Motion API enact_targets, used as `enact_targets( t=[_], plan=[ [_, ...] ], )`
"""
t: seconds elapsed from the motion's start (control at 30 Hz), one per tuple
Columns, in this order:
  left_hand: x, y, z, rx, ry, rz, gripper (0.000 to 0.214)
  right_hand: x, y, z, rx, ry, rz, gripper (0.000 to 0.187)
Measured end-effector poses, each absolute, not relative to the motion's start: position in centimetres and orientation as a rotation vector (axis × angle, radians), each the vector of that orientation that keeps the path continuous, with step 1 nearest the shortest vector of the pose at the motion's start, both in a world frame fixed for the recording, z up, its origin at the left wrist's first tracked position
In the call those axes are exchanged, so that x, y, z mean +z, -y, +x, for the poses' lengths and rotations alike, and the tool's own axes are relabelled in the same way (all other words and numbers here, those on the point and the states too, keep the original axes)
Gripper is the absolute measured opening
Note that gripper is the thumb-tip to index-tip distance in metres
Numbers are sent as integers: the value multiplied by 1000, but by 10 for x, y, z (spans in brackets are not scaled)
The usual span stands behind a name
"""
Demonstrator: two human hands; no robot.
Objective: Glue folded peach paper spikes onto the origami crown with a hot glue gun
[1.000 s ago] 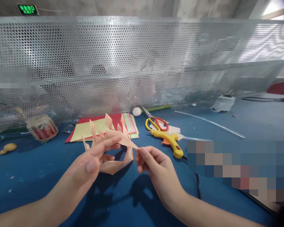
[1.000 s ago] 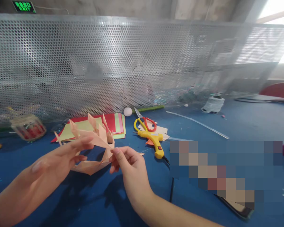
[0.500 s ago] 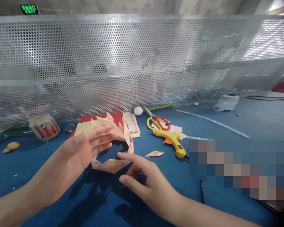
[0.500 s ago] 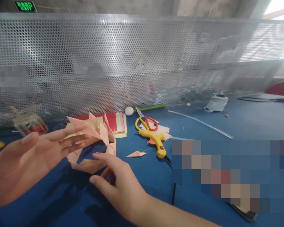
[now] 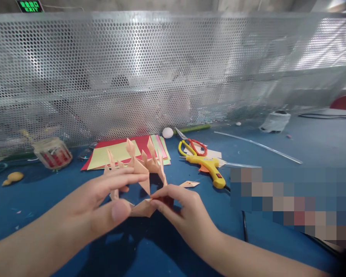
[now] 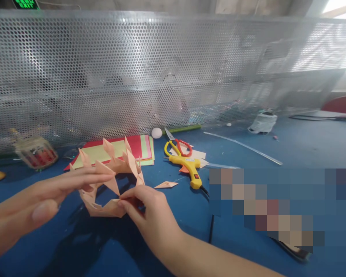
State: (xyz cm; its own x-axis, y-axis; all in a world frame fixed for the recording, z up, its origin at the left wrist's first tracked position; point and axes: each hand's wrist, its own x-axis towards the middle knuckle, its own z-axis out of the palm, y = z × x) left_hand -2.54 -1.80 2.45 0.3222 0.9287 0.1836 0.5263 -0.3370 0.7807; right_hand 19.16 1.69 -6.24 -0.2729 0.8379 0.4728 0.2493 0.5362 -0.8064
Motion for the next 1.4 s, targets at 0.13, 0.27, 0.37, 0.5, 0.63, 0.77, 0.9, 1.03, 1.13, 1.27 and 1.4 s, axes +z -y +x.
enact_targets(
  t=[0.13, 0.27, 0.37, 0.5, 0.63, 0.77, 0.9, 1.03, 1.13, 1.27, 1.4],
  plan=[
    [21, 22, -22, 779, -1407, 2045, 49, -61, -16, 190, 786, 1768, -921, 7],
    [16, 23, -20, 826, -1360, 2072, 53, -61, -15, 190, 847, 1742, -933, 12],
    [9, 22, -23, 812, -1342, 2107, 51, -59, -15, 191, 895, 1730, -951, 15],
    [4, 22, -29, 778, -1330, 2099, 50, -59, -14, 191, 891, 1726, -958, 13],
    [3, 21, -30, 746, -1323, 2071, 52, -60, -14, 191, 896, 1730, -964, 12],
    [5, 21, -27, 733, -1326, 2062, 55, -60, -14, 191, 904, 1723, -965, 12],
    [11, 23, -24, 765, -1316, 2010, 55, -59, -14, 191, 886, 1734, -963, 13],
    [13, 22, -23, 774, -1351, 1988, 58, -59, -14, 191, 870, 1735, -983, 12],
    [11, 21, -23, 783, -1354, 1991, 56, -59, -13, 191, 866, 1741, -990, 11],
    [9, 22, -25, 766, -1360, 2007, 54, -59, -13, 191, 851, 1747, -973, 11],
    [6, 24, -28, 780, -1357, 1997, 53, -59, -13, 191, 838, 1756, -955, 12]
  ],
)
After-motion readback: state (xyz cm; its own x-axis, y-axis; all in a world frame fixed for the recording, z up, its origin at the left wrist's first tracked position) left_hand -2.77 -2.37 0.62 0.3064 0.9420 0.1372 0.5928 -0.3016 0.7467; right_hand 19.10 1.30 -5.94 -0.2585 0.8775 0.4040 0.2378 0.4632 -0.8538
